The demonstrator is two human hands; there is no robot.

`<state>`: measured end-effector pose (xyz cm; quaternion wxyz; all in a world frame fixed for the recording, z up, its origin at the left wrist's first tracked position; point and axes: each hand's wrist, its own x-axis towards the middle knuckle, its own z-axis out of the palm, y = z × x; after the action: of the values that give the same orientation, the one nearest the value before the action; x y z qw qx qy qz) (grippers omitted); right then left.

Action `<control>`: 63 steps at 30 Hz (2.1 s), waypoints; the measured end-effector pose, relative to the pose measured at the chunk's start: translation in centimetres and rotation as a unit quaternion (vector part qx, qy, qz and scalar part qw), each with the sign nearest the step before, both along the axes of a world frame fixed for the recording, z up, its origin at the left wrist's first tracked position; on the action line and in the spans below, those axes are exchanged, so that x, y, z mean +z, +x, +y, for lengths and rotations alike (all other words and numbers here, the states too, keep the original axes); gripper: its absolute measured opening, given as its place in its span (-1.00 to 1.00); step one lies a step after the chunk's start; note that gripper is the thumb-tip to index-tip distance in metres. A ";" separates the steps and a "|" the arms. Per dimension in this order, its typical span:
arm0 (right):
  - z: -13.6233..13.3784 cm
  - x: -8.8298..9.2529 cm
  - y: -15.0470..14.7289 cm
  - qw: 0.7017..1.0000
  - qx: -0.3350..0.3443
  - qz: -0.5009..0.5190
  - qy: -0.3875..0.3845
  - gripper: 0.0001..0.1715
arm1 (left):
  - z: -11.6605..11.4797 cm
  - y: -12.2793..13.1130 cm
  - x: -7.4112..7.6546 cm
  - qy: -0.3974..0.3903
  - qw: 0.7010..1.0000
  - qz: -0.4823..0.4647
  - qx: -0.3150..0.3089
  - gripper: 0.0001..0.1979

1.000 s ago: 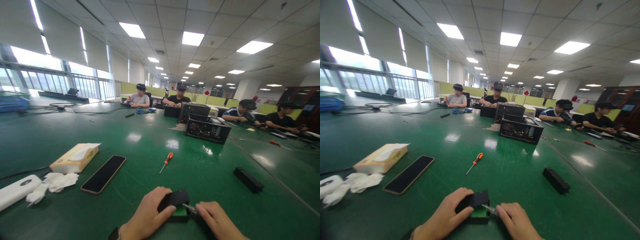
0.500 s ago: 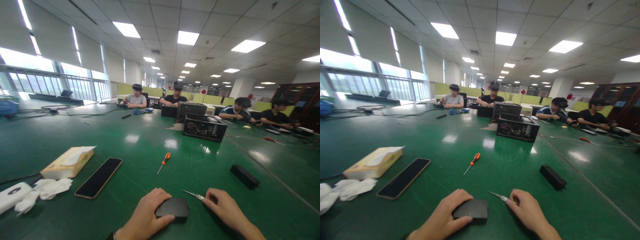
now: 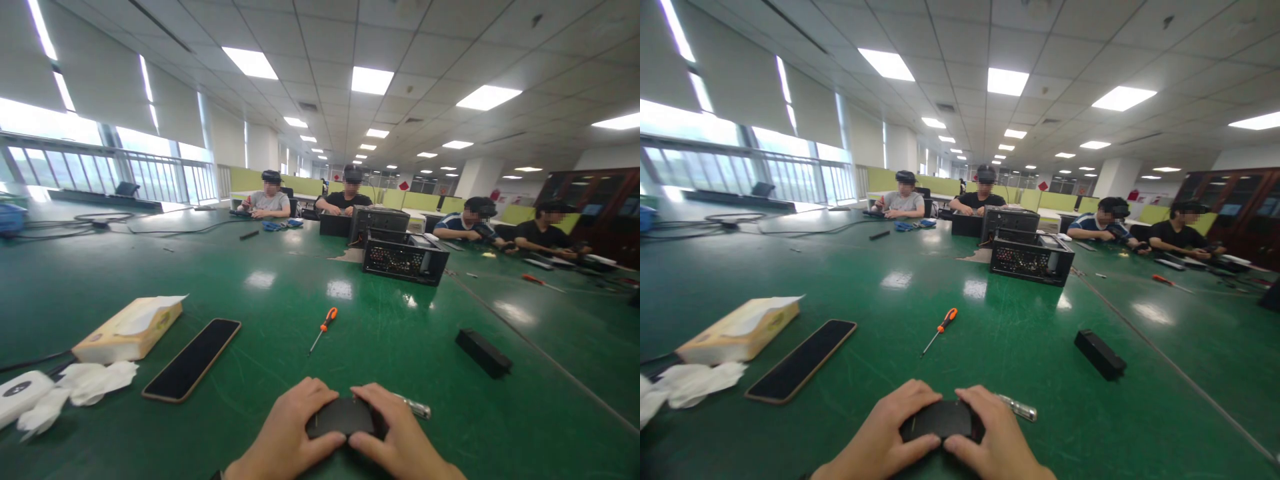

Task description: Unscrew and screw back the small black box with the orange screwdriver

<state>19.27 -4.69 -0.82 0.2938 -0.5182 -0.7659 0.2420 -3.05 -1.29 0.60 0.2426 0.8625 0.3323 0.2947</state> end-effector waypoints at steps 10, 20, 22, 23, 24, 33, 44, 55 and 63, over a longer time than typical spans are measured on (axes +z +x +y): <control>1.9 0.7 5.0 0.990 -0.099 0.007 0.099 -0.61 | 0.7 -0.9 -0.8 0.078 0.989 -0.097 0.082 -0.69; 6.7 -2.2 17.4 0.883 -0.441 -0.034 0.155 -0.11 | 0.5 -0.5 -0.9 0.063 0.992 -0.082 0.069 -0.78; 7.1 -2.6 18.3 0.876 -0.458 -0.049 0.140 -0.10 | 0.5 -0.4 -0.9 0.057 0.993 -0.079 0.068 -0.80; 7.2 -2.7 18.6 0.874 -0.463 -0.057 0.133 -0.10 | 0.5 -0.4 -0.9 0.054 0.993 -0.078 0.069 -0.80; 7.3 -2.8 18.8 0.872 -0.467 -0.064 0.129 -0.09 | 0.5 -0.4 -0.9 0.052 0.993 -0.077 0.071 -0.80; 5.2 -1.4 23.5 0.794 -0.591 -0.100 0.104 -0.14 | 0.5 -0.7 -0.9 0.055 0.993 -0.076 0.070 -0.82; 4.0 0.3 20.7 0.801 -0.581 0.017 0.143 -0.12 | 0.6 -0.5 -1.3 0.056 0.993 -0.077 0.067 -0.78; -0.3 0.7 2.3 0.998 0.014 -0.060 0.016 -0.30 | 0.1 -0.5 -0.5 0.014 0.999 0.020 0.039 -0.48; 2.3 0.5 8.5 0.995 -0.031 -0.082 0.046 -0.65 | -0.1 0.0 -0.3 0.004 0.999 0.013 0.030 -0.63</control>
<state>27.79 -2.41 -0.27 0.2608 -0.5459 -0.7813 0.1534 -3.10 -1.35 0.31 0.2259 0.8566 0.3602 0.2923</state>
